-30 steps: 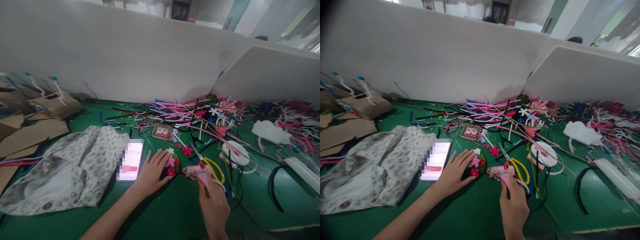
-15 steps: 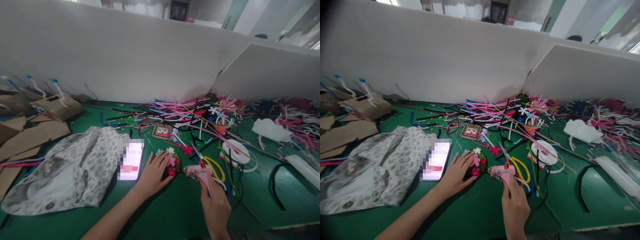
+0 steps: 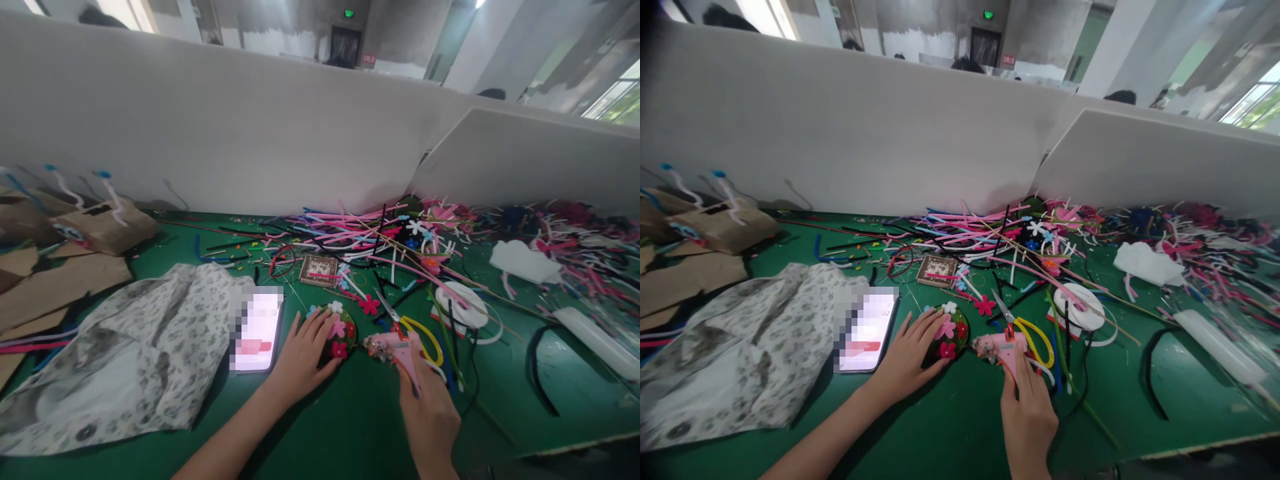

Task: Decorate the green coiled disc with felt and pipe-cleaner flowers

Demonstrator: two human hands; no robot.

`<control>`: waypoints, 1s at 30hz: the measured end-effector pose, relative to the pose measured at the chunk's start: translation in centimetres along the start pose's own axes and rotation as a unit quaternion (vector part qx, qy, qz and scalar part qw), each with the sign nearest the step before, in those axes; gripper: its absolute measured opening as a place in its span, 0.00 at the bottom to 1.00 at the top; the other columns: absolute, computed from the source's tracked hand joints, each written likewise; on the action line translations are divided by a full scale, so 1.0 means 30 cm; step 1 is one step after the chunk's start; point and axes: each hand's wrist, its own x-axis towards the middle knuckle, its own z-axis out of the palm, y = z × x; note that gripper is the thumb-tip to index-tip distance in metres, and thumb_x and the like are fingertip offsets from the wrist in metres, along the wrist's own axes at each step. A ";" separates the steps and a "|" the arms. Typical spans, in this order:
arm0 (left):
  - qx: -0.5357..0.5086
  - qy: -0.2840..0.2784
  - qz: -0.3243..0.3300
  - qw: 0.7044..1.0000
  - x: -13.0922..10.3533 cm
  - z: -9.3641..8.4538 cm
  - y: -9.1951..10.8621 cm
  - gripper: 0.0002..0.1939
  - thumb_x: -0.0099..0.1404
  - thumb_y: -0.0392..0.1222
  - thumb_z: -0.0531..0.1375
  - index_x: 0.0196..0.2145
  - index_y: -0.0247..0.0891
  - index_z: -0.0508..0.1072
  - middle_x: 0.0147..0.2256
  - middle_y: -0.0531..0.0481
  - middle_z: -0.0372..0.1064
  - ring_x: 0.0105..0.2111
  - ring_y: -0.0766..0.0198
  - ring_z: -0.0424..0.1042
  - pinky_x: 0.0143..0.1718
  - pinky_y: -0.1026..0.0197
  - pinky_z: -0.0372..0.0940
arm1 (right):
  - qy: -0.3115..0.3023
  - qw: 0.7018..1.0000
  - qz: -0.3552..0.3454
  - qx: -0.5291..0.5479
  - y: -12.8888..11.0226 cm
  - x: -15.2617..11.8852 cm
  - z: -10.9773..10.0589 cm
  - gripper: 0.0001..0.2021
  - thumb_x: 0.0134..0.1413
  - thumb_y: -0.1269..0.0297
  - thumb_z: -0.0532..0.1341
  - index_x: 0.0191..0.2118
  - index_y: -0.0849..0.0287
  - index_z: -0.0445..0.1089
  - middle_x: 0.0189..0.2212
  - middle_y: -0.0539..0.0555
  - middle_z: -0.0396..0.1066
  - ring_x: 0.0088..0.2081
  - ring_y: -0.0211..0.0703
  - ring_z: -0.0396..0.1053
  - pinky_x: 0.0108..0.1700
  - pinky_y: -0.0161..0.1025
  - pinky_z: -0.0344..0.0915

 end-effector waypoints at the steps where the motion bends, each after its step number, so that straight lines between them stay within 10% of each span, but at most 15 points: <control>1: 0.000 0.002 0.001 1.000 -0.001 0.002 -0.001 0.35 0.64 0.48 0.58 0.66 0.41 0.50 0.63 0.40 0.56 0.65 0.47 0.51 0.63 0.36 0.45 | 0.004 1.000 -0.001 0.003 -0.001 0.001 0.001 0.25 0.65 0.65 0.54 0.65 0.56 0.55 0.39 0.55 0.78 0.36 0.48 0.74 0.36 0.40 0.65; 30: 0.023 0.060 -0.052 0.997 0.029 0.048 0.052 0.28 0.63 0.50 0.57 0.58 0.36 0.61 0.62 0.40 0.59 0.64 0.46 0.53 0.63 0.35 0.46 | 0.028 0.998 -0.041 -0.030 0.008 -0.012 0.023 0.29 0.61 0.68 0.60 0.66 0.54 0.54 0.41 0.53 0.77 0.38 0.45 0.74 0.41 0.39 0.65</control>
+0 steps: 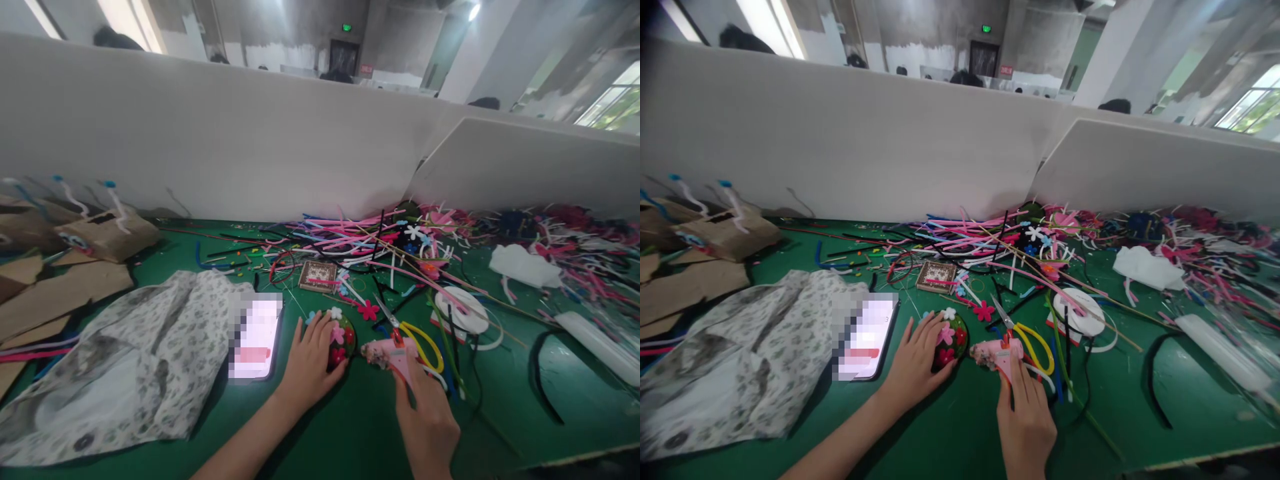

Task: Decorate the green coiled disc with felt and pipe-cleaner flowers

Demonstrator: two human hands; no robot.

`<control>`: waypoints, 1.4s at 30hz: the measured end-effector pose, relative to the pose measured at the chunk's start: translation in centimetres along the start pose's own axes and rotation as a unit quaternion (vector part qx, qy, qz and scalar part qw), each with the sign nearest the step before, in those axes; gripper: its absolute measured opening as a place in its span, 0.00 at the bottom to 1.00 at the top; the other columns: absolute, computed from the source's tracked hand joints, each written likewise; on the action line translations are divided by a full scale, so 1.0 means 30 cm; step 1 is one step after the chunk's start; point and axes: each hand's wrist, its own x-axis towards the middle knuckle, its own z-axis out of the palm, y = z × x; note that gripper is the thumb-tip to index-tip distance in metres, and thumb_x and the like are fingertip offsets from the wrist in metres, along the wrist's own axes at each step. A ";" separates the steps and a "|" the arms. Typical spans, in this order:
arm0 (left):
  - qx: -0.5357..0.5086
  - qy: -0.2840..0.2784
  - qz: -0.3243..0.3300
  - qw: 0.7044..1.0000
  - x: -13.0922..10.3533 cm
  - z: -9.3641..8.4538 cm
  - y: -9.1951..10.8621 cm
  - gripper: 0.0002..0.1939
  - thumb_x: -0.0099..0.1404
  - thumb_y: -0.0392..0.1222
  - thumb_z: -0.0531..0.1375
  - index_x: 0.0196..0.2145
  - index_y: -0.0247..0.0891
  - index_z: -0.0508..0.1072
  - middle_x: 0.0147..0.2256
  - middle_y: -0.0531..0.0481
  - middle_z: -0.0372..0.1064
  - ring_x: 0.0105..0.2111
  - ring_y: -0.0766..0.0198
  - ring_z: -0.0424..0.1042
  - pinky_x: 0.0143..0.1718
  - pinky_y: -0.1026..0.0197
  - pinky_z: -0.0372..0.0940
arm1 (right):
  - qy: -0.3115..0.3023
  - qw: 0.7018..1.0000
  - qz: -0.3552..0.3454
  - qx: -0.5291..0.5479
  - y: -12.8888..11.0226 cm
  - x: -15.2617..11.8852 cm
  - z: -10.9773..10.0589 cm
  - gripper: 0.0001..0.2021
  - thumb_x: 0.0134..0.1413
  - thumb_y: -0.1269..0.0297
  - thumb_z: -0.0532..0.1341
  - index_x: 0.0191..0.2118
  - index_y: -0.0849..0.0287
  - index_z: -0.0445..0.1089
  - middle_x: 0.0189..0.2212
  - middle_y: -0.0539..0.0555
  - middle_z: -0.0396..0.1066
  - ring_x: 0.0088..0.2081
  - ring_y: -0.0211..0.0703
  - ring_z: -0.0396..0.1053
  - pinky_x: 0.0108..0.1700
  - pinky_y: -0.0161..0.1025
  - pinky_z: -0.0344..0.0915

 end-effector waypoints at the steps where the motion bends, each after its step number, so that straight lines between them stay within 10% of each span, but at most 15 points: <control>1: 0.000 0.000 -0.002 1.000 0.001 -0.001 0.001 0.28 0.63 0.49 0.57 0.58 0.35 0.61 0.62 0.40 0.59 0.64 0.46 0.53 0.63 0.36 0.46 | -0.004 1.000 0.002 -0.001 0.007 -0.004 0.002 0.29 0.60 0.67 0.60 0.66 0.54 0.54 0.41 0.53 0.77 0.38 0.46 0.74 0.41 0.39 0.65; 15: 0.004 -0.018 0.004 1.000 0.007 -0.018 -0.004 0.27 0.63 0.47 0.56 0.58 0.35 0.61 0.62 0.38 0.58 0.64 0.45 0.53 0.62 0.33 0.46 | -0.085 0.988 0.129 -0.017 0.083 0.096 0.023 0.30 0.58 0.48 0.59 0.63 0.54 0.59 0.33 0.56 0.75 0.32 0.51 0.72 0.27 0.41 0.63; 22: 0.031 -0.043 0.021 0.998 0.005 -0.055 -0.029 0.27 0.63 0.44 0.56 0.59 0.37 0.59 0.64 0.41 0.54 0.65 0.42 0.49 0.61 0.29 0.45 | -0.015 0.997 0.056 0.043 0.161 0.212 0.054 0.23 0.61 0.51 0.56 0.53 0.65 0.67 0.45 0.67 0.71 0.47 0.60 0.68 0.46 0.52 0.63; 27: 0.024 -0.059 0.038 0.997 0.001 -0.079 -0.052 0.28 0.63 0.44 0.56 0.60 0.38 0.59 0.66 0.41 0.49 0.67 0.44 0.43 0.62 0.30 0.42 | -0.120 0.978 -0.044 0.167 -0.020 0.395 0.118 0.12 0.65 0.59 0.52 0.39 0.59 0.69 0.37 0.59 0.72 0.42 0.48 0.69 0.47 0.45 0.64; 33: 0.009 -0.083 0.046 0.995 -0.002 -0.096 -0.076 0.30 0.61 0.46 0.58 0.60 0.37 0.59 0.67 0.40 0.47 0.67 0.44 0.40 0.63 0.31 0.41 | -0.290 0.929 -0.169 0.154 -0.289 0.672 0.381 0.09 0.64 0.63 0.55 0.42 0.59 0.70 0.42 0.55 0.71 0.46 0.43 0.69 0.47 0.43 0.67; 42: -0.001 -0.059 0.064 0.996 -0.018 -0.089 -0.078 0.31 0.60 0.48 0.59 0.60 0.36 0.60 0.66 0.38 0.50 0.66 0.43 0.44 0.63 0.32 0.42 | -0.358 0.884 -0.296 0.058 -0.323 0.700 0.459 0.15 0.62 0.59 0.59 0.51 0.59 0.67 0.50 0.56 0.68 0.47 0.45 0.69 0.48 0.49 0.69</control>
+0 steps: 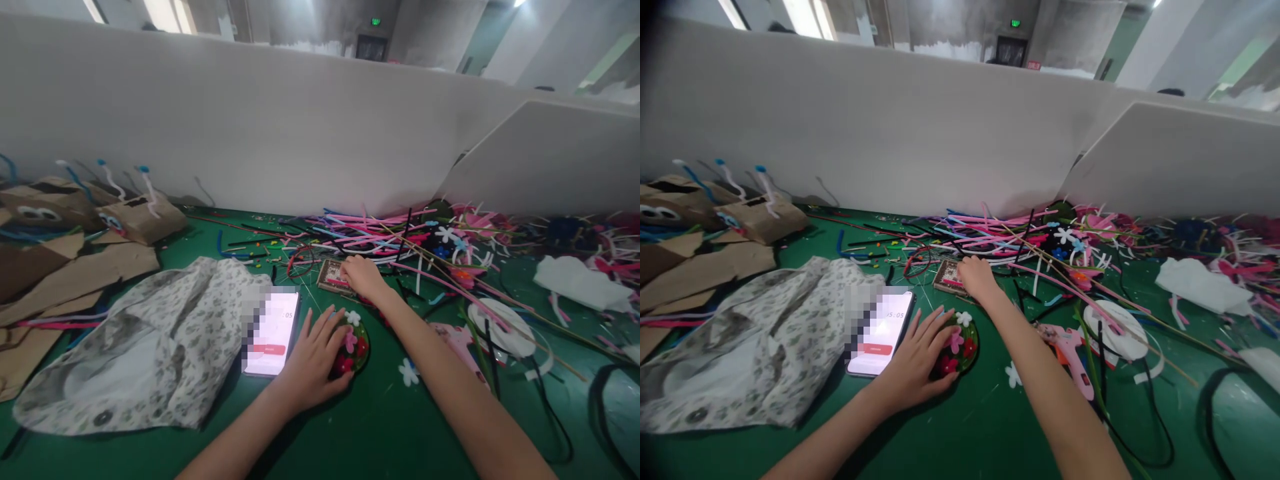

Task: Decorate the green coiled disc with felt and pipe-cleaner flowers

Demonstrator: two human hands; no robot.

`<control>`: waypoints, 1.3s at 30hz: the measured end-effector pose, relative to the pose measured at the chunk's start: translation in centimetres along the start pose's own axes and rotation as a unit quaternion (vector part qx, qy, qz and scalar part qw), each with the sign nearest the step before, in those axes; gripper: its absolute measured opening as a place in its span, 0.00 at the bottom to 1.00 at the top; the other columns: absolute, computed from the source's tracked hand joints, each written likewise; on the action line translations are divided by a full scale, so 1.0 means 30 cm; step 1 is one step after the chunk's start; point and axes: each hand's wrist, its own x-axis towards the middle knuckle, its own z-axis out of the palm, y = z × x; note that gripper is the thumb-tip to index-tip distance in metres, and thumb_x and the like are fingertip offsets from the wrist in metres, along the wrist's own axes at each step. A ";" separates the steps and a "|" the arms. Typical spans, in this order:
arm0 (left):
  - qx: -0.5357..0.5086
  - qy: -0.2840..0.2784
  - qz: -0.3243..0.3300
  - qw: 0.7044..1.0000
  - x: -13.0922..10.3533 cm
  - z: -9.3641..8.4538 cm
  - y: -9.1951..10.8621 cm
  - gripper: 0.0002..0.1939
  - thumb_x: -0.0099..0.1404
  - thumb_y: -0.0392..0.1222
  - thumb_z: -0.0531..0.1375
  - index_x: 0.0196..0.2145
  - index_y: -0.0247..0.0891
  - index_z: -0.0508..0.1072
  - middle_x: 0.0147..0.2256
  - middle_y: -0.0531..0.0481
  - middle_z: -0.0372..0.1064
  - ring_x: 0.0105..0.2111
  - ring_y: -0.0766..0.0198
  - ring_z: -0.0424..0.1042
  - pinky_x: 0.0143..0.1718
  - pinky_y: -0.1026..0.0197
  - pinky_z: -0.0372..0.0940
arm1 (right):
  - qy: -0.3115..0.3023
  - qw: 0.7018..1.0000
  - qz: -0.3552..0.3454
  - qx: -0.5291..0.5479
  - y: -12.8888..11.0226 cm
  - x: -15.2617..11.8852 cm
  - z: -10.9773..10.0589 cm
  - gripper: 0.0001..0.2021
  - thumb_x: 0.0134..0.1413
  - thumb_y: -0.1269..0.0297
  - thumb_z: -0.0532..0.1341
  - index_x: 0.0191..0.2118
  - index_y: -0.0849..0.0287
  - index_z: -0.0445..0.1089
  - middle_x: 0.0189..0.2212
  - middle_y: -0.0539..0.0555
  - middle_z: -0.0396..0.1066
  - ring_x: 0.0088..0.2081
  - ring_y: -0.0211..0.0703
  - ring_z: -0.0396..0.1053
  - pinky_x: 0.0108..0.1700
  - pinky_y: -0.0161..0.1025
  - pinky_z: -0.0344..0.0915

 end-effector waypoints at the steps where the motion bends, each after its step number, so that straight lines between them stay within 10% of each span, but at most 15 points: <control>1: 0.001 0.005 0.001 1.000 -0.001 0.001 0.001 0.31 0.61 0.48 0.59 0.59 0.36 0.60 0.65 0.38 0.51 0.66 0.43 0.45 0.63 0.32 0.42 | 0.003 1.000 -0.004 -0.010 -0.004 -0.009 -0.001 0.15 0.62 0.59 0.59 0.51 0.59 0.67 0.50 0.56 0.68 0.47 0.46 0.69 0.48 0.50 0.68; 14: 0.006 0.020 0.004 1.000 -0.007 0.023 0.008 0.32 0.61 0.51 0.59 0.59 0.36 0.60 0.64 0.38 0.54 0.66 0.45 0.46 0.64 0.35 0.40 | 0.127 0.991 0.016 -0.033 -0.014 -0.097 -0.026 0.11 0.65 0.65 0.53 0.42 0.68 0.70 0.41 0.64 0.71 0.45 0.51 0.66 0.45 0.46 0.59; 26: -0.023 0.027 -0.001 0.999 -0.006 0.042 0.006 0.32 0.61 0.51 0.59 0.59 0.38 0.58 0.63 0.38 0.55 0.65 0.45 0.47 0.64 0.34 0.40 | 0.261 0.951 -0.119 0.114 -0.147 -0.624 0.098 0.07 0.63 0.72 0.54 0.38 0.60 0.69 0.34 0.54 0.73 0.36 0.42 0.66 0.40 0.41 0.56; 39: -0.025 0.028 -0.009 0.999 -0.002 0.051 0.009 0.32 0.62 0.51 0.59 0.60 0.37 0.58 0.62 0.38 0.56 0.65 0.46 0.47 0.64 0.36 0.40 | 0.260 0.946 -0.123 0.148 -0.146 -0.630 0.152 0.11 0.62 0.75 0.54 0.43 0.59 0.72 0.37 0.56 0.75 0.37 0.43 0.68 0.38 0.42 0.61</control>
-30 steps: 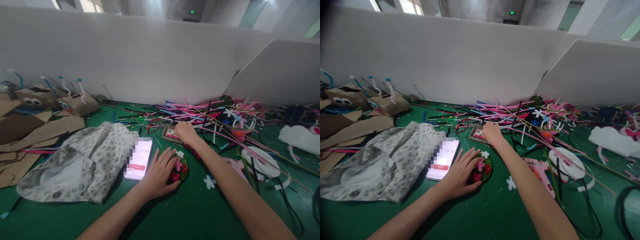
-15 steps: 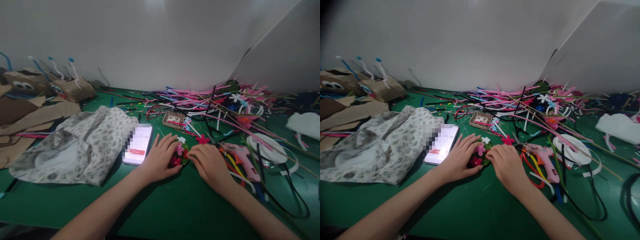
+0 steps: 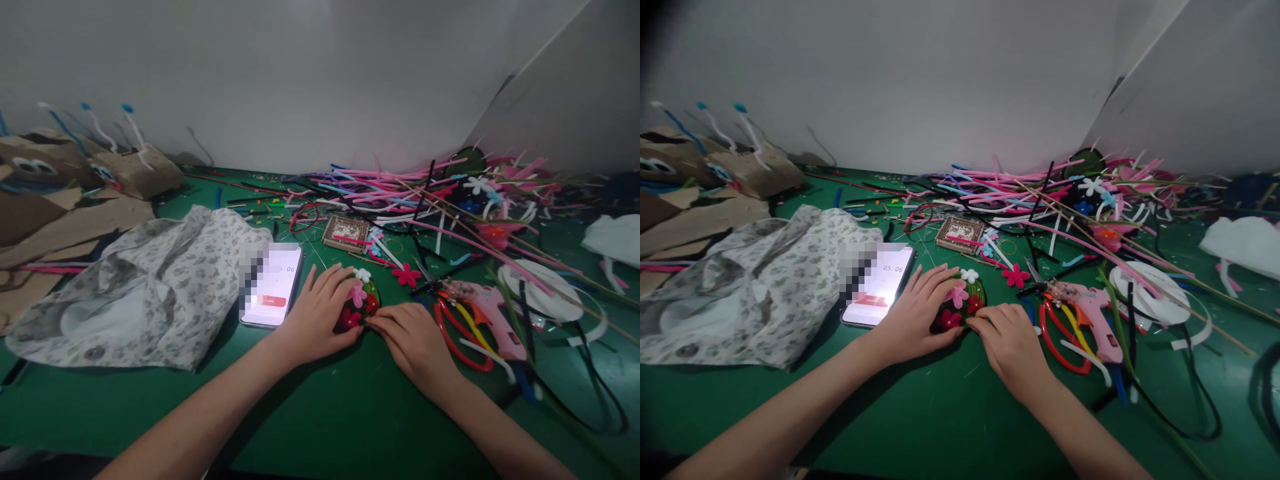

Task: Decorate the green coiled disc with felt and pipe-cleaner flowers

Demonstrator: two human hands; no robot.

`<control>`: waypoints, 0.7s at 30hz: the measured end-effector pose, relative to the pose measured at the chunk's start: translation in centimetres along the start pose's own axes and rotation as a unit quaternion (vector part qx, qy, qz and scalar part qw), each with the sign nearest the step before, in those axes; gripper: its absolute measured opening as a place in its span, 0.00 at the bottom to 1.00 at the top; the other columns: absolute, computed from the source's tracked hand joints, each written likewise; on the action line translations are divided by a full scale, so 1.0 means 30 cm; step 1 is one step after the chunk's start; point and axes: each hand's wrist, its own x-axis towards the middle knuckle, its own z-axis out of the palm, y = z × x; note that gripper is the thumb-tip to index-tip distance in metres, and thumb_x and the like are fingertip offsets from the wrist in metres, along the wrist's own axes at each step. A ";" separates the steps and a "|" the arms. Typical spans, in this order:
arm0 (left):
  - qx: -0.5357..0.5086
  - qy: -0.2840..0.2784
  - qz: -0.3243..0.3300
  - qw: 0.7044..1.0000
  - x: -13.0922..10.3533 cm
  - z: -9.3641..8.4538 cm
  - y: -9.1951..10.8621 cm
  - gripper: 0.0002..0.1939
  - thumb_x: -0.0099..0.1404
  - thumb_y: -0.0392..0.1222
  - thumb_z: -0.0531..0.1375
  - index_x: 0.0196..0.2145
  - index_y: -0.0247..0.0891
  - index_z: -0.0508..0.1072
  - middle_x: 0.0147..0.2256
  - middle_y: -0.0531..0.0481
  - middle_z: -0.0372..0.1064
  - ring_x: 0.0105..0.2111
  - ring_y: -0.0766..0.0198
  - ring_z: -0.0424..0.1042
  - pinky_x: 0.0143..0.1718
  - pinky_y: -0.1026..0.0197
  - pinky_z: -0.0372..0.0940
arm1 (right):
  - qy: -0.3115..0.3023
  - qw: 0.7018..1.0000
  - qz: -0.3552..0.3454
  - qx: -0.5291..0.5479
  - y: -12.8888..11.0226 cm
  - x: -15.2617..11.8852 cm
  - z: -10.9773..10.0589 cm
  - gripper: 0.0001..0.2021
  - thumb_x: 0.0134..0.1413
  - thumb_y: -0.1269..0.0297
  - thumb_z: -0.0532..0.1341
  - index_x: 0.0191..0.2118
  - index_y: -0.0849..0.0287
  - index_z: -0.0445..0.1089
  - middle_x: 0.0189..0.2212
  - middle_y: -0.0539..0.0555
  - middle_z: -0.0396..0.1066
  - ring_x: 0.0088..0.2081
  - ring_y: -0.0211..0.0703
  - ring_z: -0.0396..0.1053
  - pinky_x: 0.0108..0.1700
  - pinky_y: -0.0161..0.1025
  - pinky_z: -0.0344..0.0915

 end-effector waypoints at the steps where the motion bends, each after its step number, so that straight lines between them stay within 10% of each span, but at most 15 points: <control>1: 0.001 -0.003 -0.001 1.000 0.000 0.000 0.000 0.32 0.62 0.51 0.58 0.60 0.37 0.58 0.63 0.38 0.55 0.65 0.46 0.47 0.64 0.36 0.40 | 0.001 1.000 0.006 0.010 0.003 -0.003 0.000 0.11 0.61 0.75 0.54 0.44 0.59 0.72 0.37 0.56 0.75 0.37 0.43 0.68 0.39 0.42 0.61; 21: 0.004 -0.017 -0.004 1.000 0.001 -0.004 -0.002 0.31 0.63 0.50 0.58 0.60 0.38 0.57 0.63 0.39 0.54 0.65 0.46 0.47 0.64 0.35 0.41 | 0.028 0.999 0.020 0.029 -0.032 -0.018 -0.021 0.17 0.62 0.74 0.52 0.55 0.58 0.64 0.35 0.53 0.76 0.34 0.41 0.68 0.39 0.43 0.58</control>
